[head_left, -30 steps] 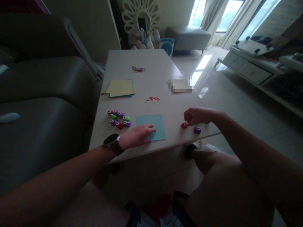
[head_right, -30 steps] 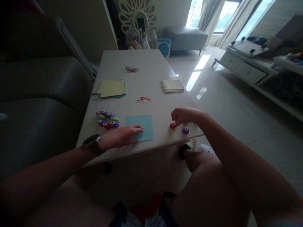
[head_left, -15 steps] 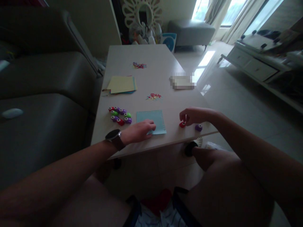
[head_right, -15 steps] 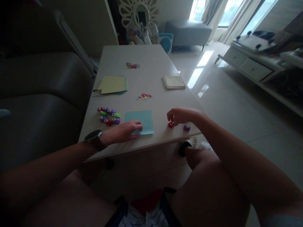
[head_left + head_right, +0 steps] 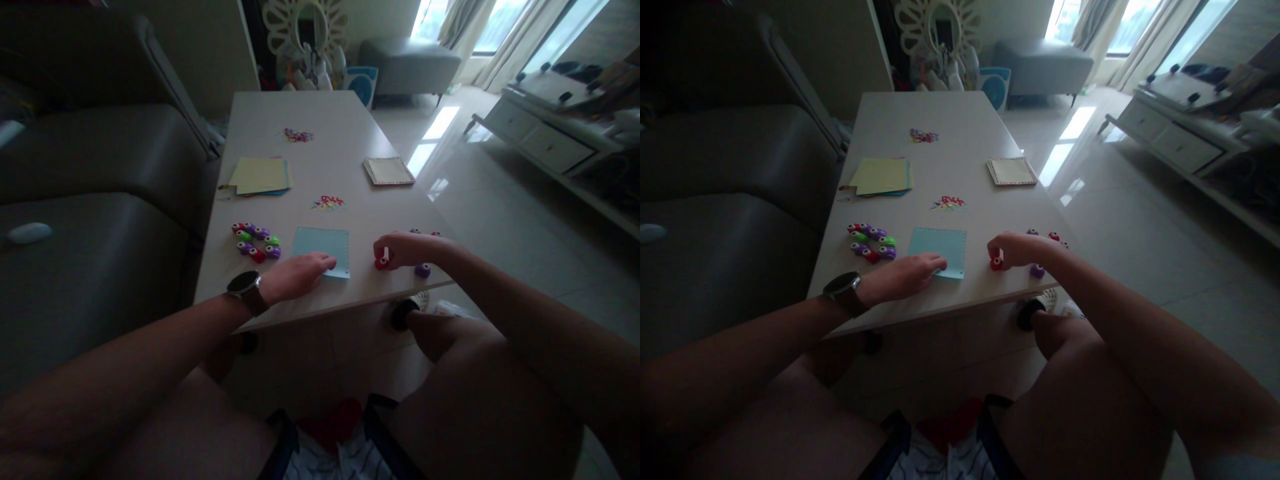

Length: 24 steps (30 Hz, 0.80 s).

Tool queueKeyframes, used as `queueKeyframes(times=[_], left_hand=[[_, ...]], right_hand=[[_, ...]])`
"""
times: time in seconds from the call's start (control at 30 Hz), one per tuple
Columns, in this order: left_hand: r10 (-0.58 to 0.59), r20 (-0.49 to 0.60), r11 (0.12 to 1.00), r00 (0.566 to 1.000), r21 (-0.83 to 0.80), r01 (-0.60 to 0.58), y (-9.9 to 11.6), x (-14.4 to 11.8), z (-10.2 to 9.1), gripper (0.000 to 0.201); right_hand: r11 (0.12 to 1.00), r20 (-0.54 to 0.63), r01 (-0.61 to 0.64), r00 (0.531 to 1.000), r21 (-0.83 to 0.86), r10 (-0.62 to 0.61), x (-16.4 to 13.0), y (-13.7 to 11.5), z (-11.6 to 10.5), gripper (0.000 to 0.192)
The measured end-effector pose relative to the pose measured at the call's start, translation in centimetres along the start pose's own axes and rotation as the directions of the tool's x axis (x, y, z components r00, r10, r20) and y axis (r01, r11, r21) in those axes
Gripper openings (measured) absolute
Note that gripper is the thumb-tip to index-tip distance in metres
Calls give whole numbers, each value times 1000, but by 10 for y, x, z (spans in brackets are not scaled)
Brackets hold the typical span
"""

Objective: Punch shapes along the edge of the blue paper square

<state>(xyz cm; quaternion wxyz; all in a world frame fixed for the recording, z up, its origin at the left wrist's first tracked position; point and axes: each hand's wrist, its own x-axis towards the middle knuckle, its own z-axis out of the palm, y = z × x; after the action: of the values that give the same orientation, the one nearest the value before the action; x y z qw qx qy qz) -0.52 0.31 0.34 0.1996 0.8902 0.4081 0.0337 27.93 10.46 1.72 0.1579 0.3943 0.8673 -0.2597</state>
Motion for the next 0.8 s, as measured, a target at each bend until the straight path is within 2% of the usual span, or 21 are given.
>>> queueKeyframes(times=[0.2,0.5,0.8], left_hand=[[16,0,1000,1000,1,-16,-1,1,3,30],[90,-16,994,996,-68,-91,-3,0,7,41],[85,20,995,996,-59,-84,-2,0,7,46]], right_hand=[[997,-21,58,998,40,-58,1,-15,-2,8],[968,-87,107,992,226,-89,2,-32,-3,19],[951,-76,139,990,278,-122,10,-30,6,23]])
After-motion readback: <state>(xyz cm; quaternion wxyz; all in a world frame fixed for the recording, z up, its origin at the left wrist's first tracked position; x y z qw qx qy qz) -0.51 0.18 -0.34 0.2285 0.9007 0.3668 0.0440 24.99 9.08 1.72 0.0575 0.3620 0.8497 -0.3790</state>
